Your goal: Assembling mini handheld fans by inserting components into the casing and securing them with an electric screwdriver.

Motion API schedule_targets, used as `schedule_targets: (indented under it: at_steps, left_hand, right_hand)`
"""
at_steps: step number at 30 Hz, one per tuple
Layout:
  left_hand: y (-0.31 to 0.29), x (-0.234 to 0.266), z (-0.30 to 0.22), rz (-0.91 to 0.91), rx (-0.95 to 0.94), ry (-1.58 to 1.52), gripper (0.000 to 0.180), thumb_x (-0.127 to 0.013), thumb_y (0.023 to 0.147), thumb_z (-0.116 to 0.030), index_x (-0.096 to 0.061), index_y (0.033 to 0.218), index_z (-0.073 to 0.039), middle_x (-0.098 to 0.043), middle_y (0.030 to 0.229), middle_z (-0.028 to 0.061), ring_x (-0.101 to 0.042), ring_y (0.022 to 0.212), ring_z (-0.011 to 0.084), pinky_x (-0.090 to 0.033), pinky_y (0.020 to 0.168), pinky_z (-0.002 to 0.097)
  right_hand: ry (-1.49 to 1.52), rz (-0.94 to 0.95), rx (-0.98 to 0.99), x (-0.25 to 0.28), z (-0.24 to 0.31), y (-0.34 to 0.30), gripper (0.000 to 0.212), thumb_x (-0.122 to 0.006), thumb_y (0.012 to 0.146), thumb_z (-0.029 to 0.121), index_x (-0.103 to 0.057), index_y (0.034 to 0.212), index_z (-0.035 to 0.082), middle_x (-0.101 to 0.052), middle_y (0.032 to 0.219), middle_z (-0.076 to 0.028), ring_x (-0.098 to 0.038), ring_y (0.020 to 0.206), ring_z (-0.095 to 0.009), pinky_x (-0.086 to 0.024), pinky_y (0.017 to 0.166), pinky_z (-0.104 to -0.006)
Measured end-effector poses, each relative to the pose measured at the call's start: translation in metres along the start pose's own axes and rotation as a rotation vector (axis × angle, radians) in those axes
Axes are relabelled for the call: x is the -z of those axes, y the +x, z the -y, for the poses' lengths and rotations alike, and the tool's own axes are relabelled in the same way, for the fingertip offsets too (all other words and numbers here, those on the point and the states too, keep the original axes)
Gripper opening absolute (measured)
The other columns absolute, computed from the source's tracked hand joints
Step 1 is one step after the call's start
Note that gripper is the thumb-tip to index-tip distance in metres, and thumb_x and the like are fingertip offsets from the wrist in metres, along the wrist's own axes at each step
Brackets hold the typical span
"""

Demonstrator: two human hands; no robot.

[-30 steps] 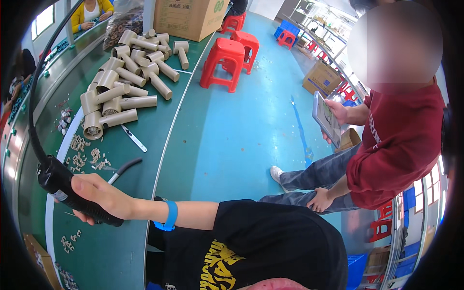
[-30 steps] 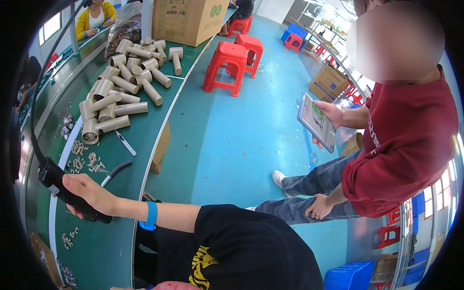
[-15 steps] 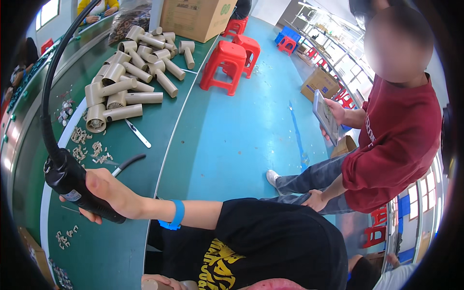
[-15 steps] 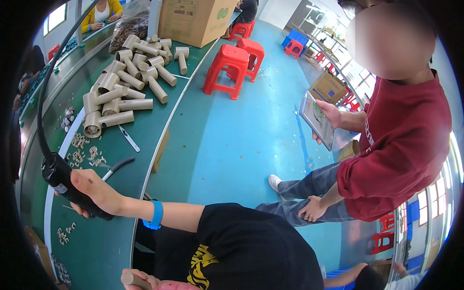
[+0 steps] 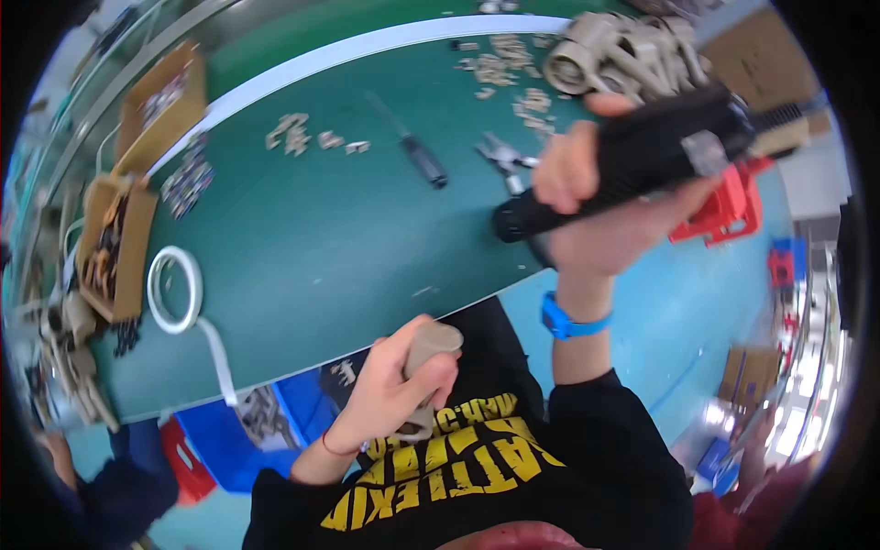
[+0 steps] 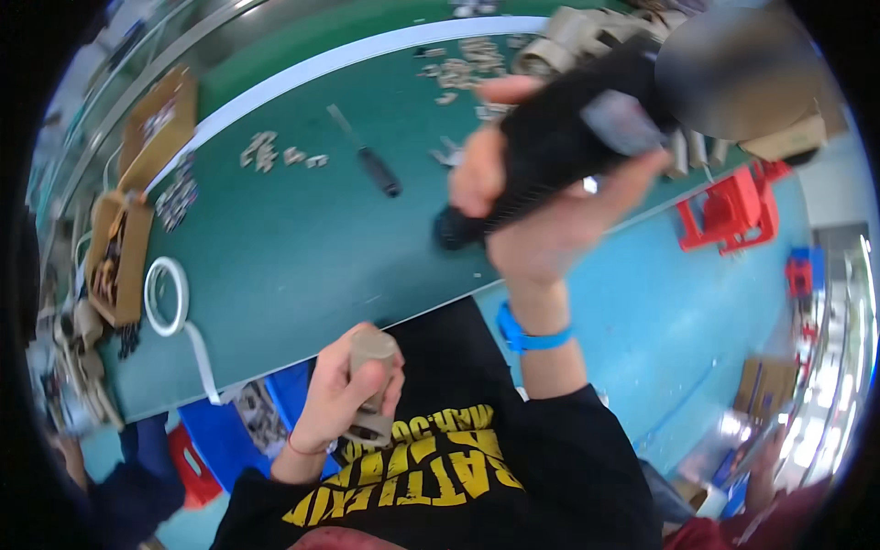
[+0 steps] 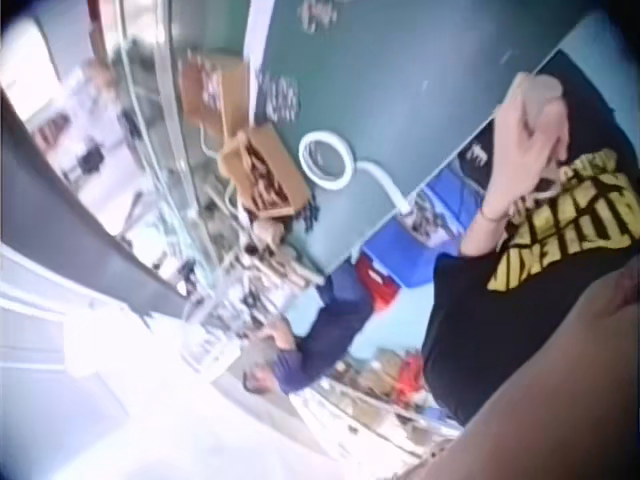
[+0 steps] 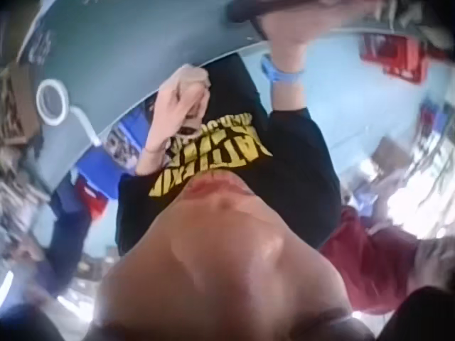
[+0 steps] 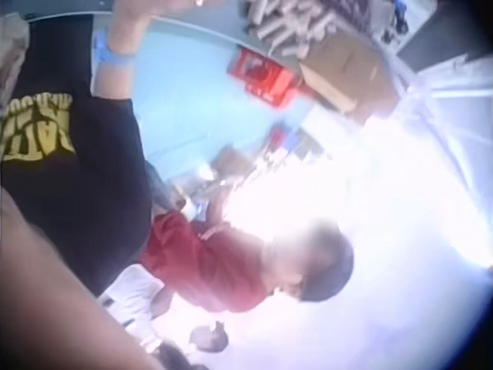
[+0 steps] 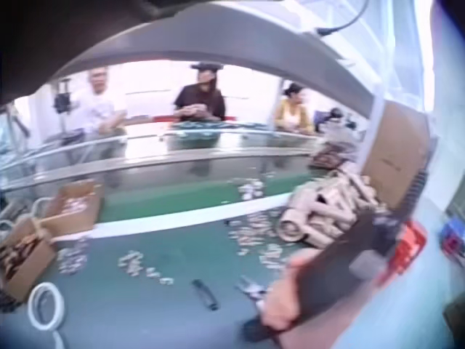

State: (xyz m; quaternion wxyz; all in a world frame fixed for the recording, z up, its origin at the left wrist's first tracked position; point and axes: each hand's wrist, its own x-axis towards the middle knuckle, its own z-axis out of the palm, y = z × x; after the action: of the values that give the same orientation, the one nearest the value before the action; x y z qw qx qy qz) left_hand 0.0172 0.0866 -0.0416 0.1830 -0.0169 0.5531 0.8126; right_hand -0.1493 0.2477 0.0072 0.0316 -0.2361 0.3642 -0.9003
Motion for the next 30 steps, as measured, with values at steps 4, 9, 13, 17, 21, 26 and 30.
schedule_targets:
  at_steps: [4, 9, 13, 17, 21, 26, 30]
  left_hand:
    - [0.001, 0.006, -0.007, -0.033, -0.064, 0.060, 0.025, -0.060, 0.093, -0.024, -0.053, 0.100, -0.001, -0.058, 0.068, 0.0052, -0.055, 0.056, 0.0092, -0.042, 0.052, 0.0226]
    - [0.003, 0.003, -0.014, -0.059, -0.182, 0.158, 0.025, -0.065, 0.088, -0.015, -0.057, 0.106, 0.000, -0.061, 0.072, 0.0042, -0.057, 0.063, 0.0090, -0.045, 0.059, 0.0227]
    - [0.004, 0.001, -0.013, -0.061, -0.237, 0.229, 0.027, -0.068, 0.087, -0.016, -0.058, 0.107, 0.000, -0.063, 0.074, 0.0040, -0.059, 0.066, 0.0095, -0.045, 0.062, 0.0226]
    - [0.002, -0.002, -0.013, -0.074, -0.284, 0.292, 0.030, -0.071, 0.085, -0.015, -0.059, 0.108, 0.000, -0.065, 0.079, 0.0043, -0.061, 0.070, 0.0103, -0.046, 0.066, 0.0238]
    - [0.000, -0.004, -0.012, -0.120, -0.317, 0.356, 0.030, -0.073, 0.084, -0.015, -0.060, 0.107, -0.001, -0.065, 0.083, 0.0054, -0.062, 0.071, 0.0118, -0.047, 0.067, 0.0246]
    - [0.001, -0.008, -0.008, -0.160, -0.347, 0.425, 0.030, -0.074, 0.082, -0.012, -0.061, 0.106, -0.001, -0.065, 0.084, 0.0070, -0.063, 0.071, 0.0138, -0.048, 0.066, 0.0250]
    - [0.003, -0.012, -0.008, -0.211, -0.424, 0.613, 0.030, -0.075, 0.080, -0.009, -0.060, 0.104, 0.000, -0.066, 0.085, 0.0085, -0.064, 0.071, 0.0169, -0.048, 0.067, 0.0262]
  right_hand:
    - [0.170, 0.249, 0.098, -0.002, 0.005, 0.015, 0.068, -0.040, 0.094, 0.064, -0.052, 0.121, 0.003, -0.048, 0.065, 0.003, -0.045, 0.052, -0.007, -0.040, 0.051, -0.0235]
    - [0.527, 0.345, -0.146, -0.018, 0.021, 0.023, 0.032, -0.048, 0.100, 0.034, -0.052, 0.113, 0.005, -0.054, 0.068, -0.001, -0.054, 0.056, -0.010, -0.047, 0.055, -0.0230]
    - [0.559, 0.329, -0.195, -0.029, 0.019, 0.017, 0.023, -0.045, 0.101, 0.026, -0.051, 0.112, 0.006, -0.056, 0.069, -0.003, -0.056, 0.056, -0.012, -0.051, 0.058, -0.0247]
    - [0.564, 0.343, -0.242, -0.032, 0.019, 0.012, 0.020, -0.045, 0.101, 0.022, -0.051, 0.112, 0.007, -0.057, 0.069, -0.004, -0.058, 0.056, -0.014, -0.051, 0.057, -0.0264]
    - [0.527, 0.391, -0.275, -0.028, 0.019, 0.012, 0.018, -0.047, 0.100, 0.021, -0.050, 0.112, 0.007, -0.058, 0.070, -0.004, -0.059, 0.057, -0.014, -0.051, 0.057, -0.0271]
    - [0.526, 0.354, -0.305, -0.023, 0.023, 0.007, 0.008, -0.048, 0.099, 0.015, -0.050, 0.102, 0.008, -0.059, 0.070, -0.005, -0.060, 0.057, -0.016, -0.052, 0.057, -0.0272]
    - [0.491, 0.483, -0.269, -0.022, 0.022, 0.011, 0.003, -0.050, 0.097, 0.011, -0.049, 0.097, 0.008, -0.060, 0.069, -0.006, -0.062, 0.056, -0.017, -0.053, 0.056, -0.0272]
